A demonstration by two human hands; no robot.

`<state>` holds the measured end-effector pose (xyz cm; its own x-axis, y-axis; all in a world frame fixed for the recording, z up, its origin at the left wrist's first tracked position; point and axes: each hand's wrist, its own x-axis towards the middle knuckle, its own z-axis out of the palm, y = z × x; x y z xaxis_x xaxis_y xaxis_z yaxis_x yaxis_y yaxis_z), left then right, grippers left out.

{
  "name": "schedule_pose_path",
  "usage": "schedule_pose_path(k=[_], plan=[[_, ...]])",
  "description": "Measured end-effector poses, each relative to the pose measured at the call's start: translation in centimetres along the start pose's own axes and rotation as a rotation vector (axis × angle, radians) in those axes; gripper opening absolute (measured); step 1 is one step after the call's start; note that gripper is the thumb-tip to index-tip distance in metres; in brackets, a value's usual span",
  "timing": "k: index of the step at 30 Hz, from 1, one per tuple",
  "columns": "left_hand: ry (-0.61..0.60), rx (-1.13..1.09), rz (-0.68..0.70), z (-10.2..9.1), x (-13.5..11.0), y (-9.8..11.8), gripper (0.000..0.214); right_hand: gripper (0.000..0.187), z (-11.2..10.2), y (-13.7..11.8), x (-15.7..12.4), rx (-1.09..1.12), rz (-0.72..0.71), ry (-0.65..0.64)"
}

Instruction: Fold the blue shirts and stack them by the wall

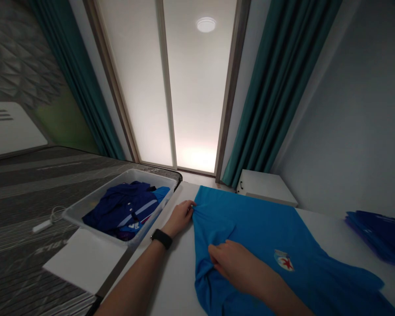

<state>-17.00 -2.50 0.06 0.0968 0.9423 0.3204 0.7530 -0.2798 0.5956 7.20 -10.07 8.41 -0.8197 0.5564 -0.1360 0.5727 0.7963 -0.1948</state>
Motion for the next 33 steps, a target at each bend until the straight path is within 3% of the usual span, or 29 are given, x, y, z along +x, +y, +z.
schedule_pose_path(k=[5, 7, 11, 13, 16, 22, 27, 30, 33], plan=[[0.012, 0.018, -0.025, 0.0, 0.0, 0.2, 0.021, 0.011, 0.2, 1.8, 0.3, 0.235, 0.067, -0.144], [0.006, 0.010, -0.034, 0.0, 0.0, 0.3, 0.020, 0.012, 0.0, 3.6, 0.7, 0.398, 0.102, -0.133], [-0.016, 0.014, -0.030, -0.2, 0.0, 0.3, 0.020, 0.021, 0.3, 7.9, 1.2, 0.411, 0.378, 0.148], [-0.025, 0.023, -0.030, -0.2, 0.1, 0.3, 0.020, 0.021, 1.2, 9.5, 1.5, 0.300, 0.533, 0.222], [-0.032, 0.032, -0.036, -0.3, 0.1, 0.4, 0.021, 0.022, 2.7, 10.6, 1.9, 0.176, 0.620, 0.269], [-0.042, 0.031, -0.035, -0.5, 0.0, 0.6, 0.023, 0.018, 4.1, 9.6, 2.6, 0.097, 0.539, 0.325], [-0.040, 0.030, -0.038, -0.4, 0.1, 0.4, 0.023, 0.016, 3.3, 10.0, 2.7, 0.291, 0.378, 0.465], [-0.039, 0.039, -0.038, -0.4, 0.1, 0.4, 0.022, 0.018, 2.8, 10.6, 2.5, 0.290, 0.365, 0.545], [-0.051, 0.078, -0.052, -0.3, 0.1, 0.5, 0.018, 0.029, 3.0, 10.9, 2.2, 0.104, 0.440, 0.454]])
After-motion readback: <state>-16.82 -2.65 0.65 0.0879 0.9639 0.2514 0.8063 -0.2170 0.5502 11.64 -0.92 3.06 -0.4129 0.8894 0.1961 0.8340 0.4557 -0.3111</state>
